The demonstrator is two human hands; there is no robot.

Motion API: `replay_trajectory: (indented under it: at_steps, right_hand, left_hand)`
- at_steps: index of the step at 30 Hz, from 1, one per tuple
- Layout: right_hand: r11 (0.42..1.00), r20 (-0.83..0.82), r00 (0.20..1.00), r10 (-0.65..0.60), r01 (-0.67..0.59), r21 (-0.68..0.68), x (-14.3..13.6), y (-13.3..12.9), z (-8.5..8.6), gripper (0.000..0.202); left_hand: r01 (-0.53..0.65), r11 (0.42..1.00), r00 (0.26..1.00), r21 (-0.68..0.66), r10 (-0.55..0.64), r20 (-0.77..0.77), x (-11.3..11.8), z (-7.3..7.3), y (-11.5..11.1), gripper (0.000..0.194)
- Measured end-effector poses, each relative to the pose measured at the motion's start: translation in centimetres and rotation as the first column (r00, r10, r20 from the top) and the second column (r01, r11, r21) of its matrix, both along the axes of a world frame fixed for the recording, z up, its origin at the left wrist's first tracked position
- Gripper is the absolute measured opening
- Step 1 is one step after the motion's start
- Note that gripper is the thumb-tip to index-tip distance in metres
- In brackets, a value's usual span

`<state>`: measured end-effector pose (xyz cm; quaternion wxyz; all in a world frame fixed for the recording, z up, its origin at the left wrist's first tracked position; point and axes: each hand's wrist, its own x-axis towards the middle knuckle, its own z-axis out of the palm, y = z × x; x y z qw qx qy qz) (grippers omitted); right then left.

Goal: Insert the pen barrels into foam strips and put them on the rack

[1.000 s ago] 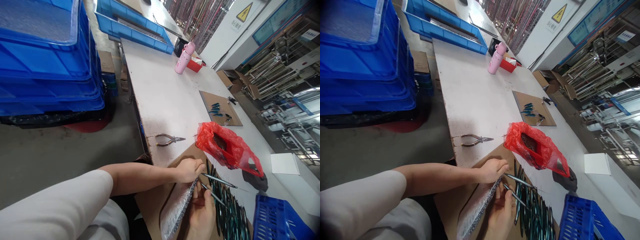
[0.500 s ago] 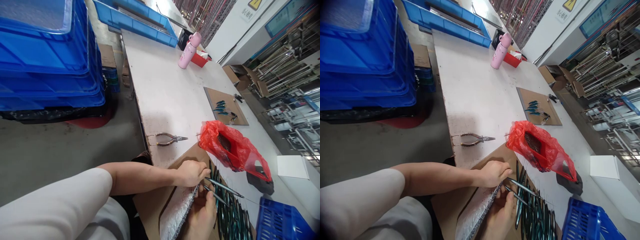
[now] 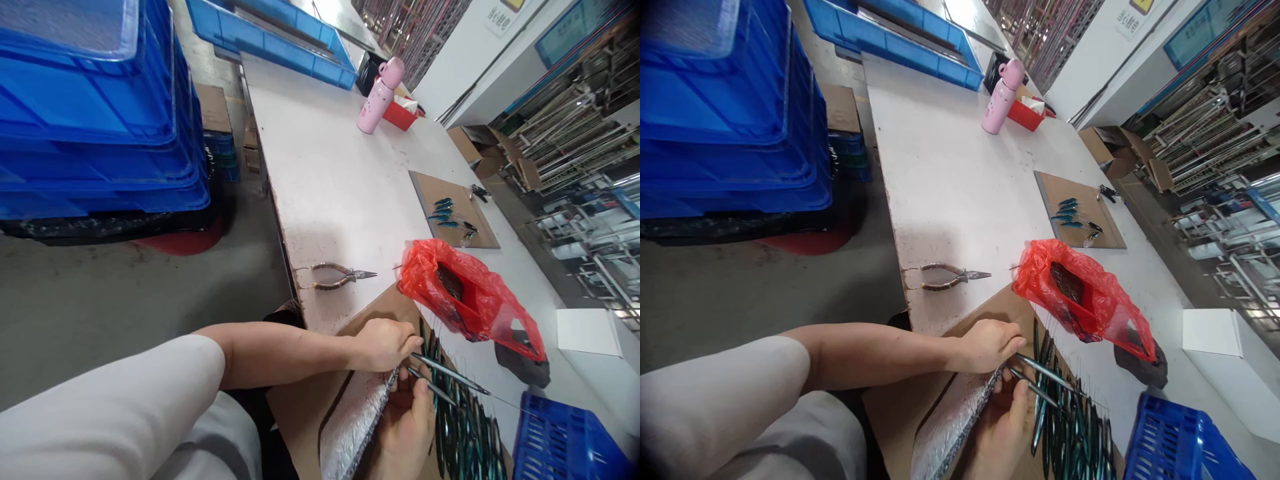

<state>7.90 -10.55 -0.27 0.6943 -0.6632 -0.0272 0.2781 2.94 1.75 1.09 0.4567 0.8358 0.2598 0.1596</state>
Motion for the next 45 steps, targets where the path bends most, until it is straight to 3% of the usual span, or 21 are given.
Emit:
replay_trajectory:
  at_steps: [8,14,20,25,32,45]
  right_hand:
    - [0.997,0.302,0.953,-0.005,0.027,-0.069,0.0,0.2,1.1,0.037]
    - [0.999,0.117,0.993,-0.011,0.006,0.043,0.3,0.2,1.6,0.033]
    - [0.997,-0.085,0.996,0.029,-0.022,0.080,1.5,0.3,0.5,0.021]
    - [0.997,-0.210,0.977,-0.015,0.032,0.077,2.2,0.2,-0.3,0.020]
    - [0.996,-0.159,0.987,0.031,-0.017,0.093,2.2,0.0,-0.2,0.019]
    - [0.998,-0.170,0.985,0.007,0.005,0.069,1.6,0.5,0.2,0.021]
  left_hand:
    - [-0.020,0.999,1.000,0.041,0.020,-0.008,0.3,-0.5,-0.2,0.044]
    - [-0.016,0.997,1.000,0.076,0.016,-0.003,0.4,-0.5,-0.2,0.042]
    - [-0.018,0.996,1.000,0.091,0.020,-0.016,0.5,-0.3,-0.5,0.041]
    - [-0.039,0.993,0.999,0.113,0.040,-0.014,0.8,-0.5,-0.7,0.042]
    - [-0.046,0.993,0.999,0.112,0.047,-0.004,0.9,-0.5,-0.6,0.042]
    - [-0.031,0.996,0.999,0.083,0.034,-0.039,0.7,-0.2,-0.6,0.042]
